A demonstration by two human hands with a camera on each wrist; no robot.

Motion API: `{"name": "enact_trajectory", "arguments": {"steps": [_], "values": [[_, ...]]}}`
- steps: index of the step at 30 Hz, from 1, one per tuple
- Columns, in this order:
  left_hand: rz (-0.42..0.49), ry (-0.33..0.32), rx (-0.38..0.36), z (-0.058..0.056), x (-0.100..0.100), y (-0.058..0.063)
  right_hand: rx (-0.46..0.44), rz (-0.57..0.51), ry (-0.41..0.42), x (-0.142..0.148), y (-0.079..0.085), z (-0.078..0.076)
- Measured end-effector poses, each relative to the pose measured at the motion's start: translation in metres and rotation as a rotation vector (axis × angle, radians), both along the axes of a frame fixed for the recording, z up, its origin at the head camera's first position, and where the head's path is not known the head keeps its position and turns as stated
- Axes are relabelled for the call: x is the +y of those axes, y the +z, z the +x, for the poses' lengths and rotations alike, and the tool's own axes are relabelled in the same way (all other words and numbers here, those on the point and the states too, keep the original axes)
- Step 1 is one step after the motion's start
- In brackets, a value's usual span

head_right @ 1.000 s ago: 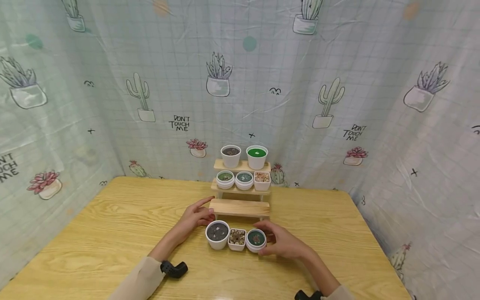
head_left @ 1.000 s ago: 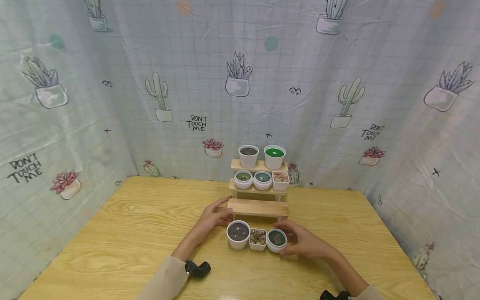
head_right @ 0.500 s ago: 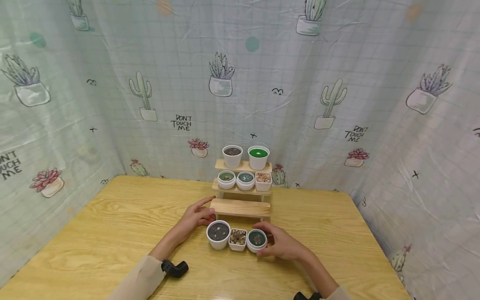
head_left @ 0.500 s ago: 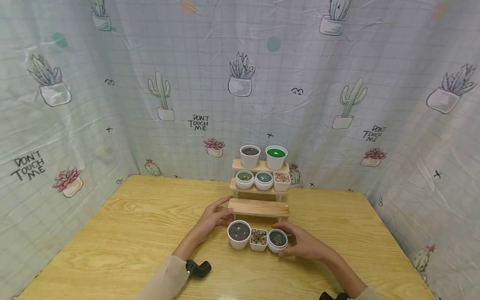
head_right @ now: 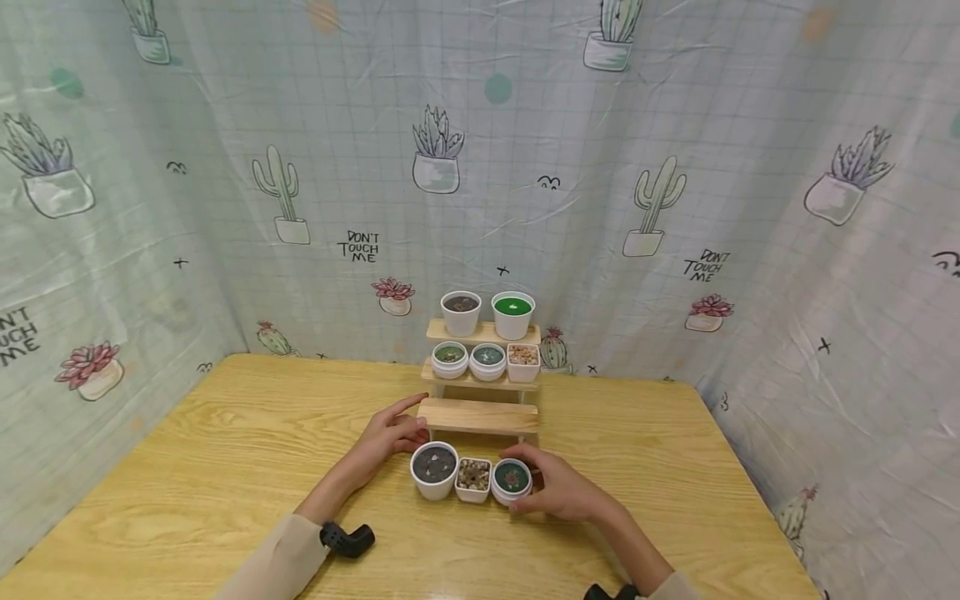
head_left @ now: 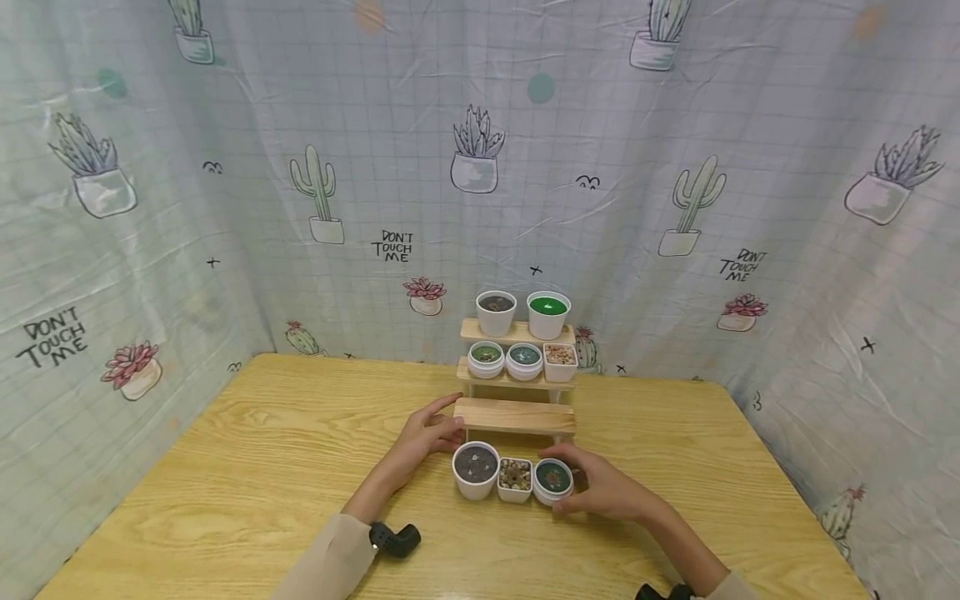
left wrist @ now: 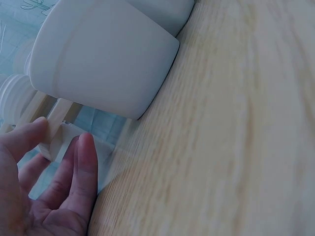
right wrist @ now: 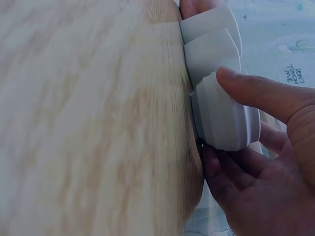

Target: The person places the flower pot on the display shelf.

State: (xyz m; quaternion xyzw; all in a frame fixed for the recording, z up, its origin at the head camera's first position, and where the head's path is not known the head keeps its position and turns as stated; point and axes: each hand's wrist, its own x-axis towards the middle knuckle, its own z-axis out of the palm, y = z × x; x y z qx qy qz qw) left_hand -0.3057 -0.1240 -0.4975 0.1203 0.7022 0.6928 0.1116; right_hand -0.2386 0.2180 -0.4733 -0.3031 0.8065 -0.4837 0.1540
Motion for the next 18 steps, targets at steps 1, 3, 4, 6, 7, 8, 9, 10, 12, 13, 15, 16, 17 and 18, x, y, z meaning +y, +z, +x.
{"name": "enact_trajectory", "arguments": {"steps": [1, 3, 4, 6, 7, 8, 9, 10, 12, 13, 15, 16, 17, 18], "values": [[0.000, 0.000, 0.001, 0.0001, -0.0001, 0.0000, 0.002, 0.002, -0.003, -0.0001, -0.0002, 0.0000], [0.002, 0.000, 0.003, 0.0004, -0.0003, 0.0001, 0.012, 0.012, -0.008, 0.0000, -0.0001, -0.0001], [0.003, -0.001, 0.004, 0.0004, -0.0002, 0.0004, 0.019, 0.015, -0.007, 0.0003, 0.0001, -0.0001], [0.006, -0.003, 0.006, 0.0003, -0.0002, 0.0007, 0.035, 0.020, -0.006, 0.0009, 0.0000, -0.0004], [0.008, -0.003, 0.006, 0.0003, -0.0002, 0.0008, 0.040, 0.020, -0.004, 0.0011, 0.0000, -0.0003], [0.009, -0.003, 0.006, 0.0003, -0.0003, 0.0008, 0.045, 0.019, -0.001, 0.0011, 0.0001, -0.0004], [0.009, -0.004, 0.007, 0.0003, -0.0004, 0.0010, 0.047, 0.016, 0.003, 0.0012, 0.0002, -0.0004], [0.009, -0.005, 0.007, 0.0003, -0.0004, 0.0011, 0.048, 0.013, 0.005, 0.0013, 0.0002, -0.0004], [0.008, -0.007, 0.008, 0.0004, -0.0004, 0.0014, 0.049, 0.016, 0.000, 0.0009, 0.0001, -0.0004], [0.008, -0.008, 0.006, 0.0004, -0.0004, 0.0016, 0.048, 0.015, 0.001, 0.0009, 0.0002, -0.0004], [0.011, -0.009, 0.005, 0.0006, -0.0004, 0.0020, 0.040, 0.013, 0.001, 0.0005, 0.0004, -0.0007], [0.013, -0.008, 0.004, 0.0007, -0.0003, 0.0021, 0.036, 0.014, -0.003, 0.0002, 0.0003, -0.0007], [0.015, -0.008, 0.003, 0.0007, -0.0003, 0.0023, 0.033, 0.016, -0.006, -0.0001, 0.0004, -0.0009], [0.018, -0.007, 0.002, 0.0008, -0.0003, 0.0024, 0.029, 0.018, -0.010, -0.0003, 0.0004, -0.0010]]}}
